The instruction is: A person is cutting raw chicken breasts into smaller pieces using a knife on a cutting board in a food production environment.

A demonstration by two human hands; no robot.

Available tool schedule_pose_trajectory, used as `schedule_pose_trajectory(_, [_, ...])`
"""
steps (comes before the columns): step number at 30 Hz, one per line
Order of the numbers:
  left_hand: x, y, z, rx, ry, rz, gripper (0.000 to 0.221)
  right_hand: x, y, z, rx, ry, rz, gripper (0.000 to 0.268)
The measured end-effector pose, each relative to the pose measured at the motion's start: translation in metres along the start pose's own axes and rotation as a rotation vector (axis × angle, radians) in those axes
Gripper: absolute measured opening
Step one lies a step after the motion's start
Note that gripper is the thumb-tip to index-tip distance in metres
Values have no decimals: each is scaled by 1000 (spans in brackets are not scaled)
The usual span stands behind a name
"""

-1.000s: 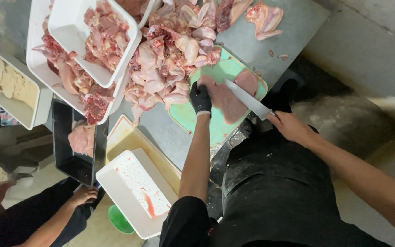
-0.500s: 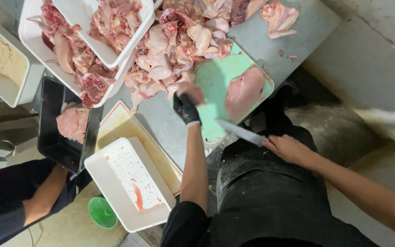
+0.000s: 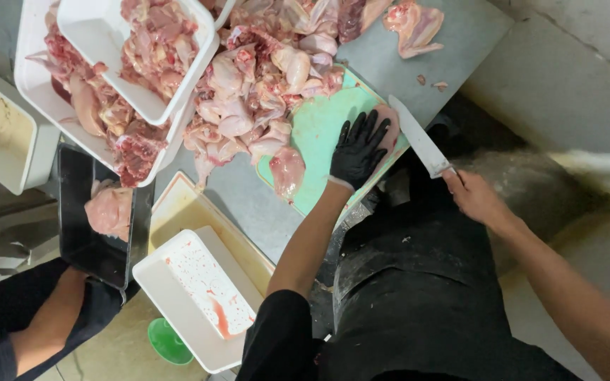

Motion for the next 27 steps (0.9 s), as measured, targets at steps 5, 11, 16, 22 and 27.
schedule_pose_trajectory(5, [-15, -10, 19, -153, -64, 52, 70, 6, 20, 25, 18, -93, 161, 47])
schedule_pose_trajectory(11, [7, 5, 24, -80, -179, 2, 70, -26, -23, 84, 128, -87, 274, 56])
schedule_pose_trajectory(16, [3, 6, 26, -43, -250, 85, 71, -38, -24, 92, 97, -88, 198, 57])
schedule_pose_trajectory(22, [4, 11, 21, -54, -300, 226, 73, -30, -20, 56, 49, -181, 120, 58])
schedule_pose_trajectory(27, [-7, 5, 17, -47, -246, 200, 75, -22, -4, 33, -2, -303, 47, 54])
Point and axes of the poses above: each hand's wrist, its own z-axis towards the middle knuckle, its own x-axis out of the back of the hand, y = z × x, the point moved 1 cm from there along z, towards the middle knuckle, and after that the axes turned 3 degrees about -z, right-handed, at the moved point
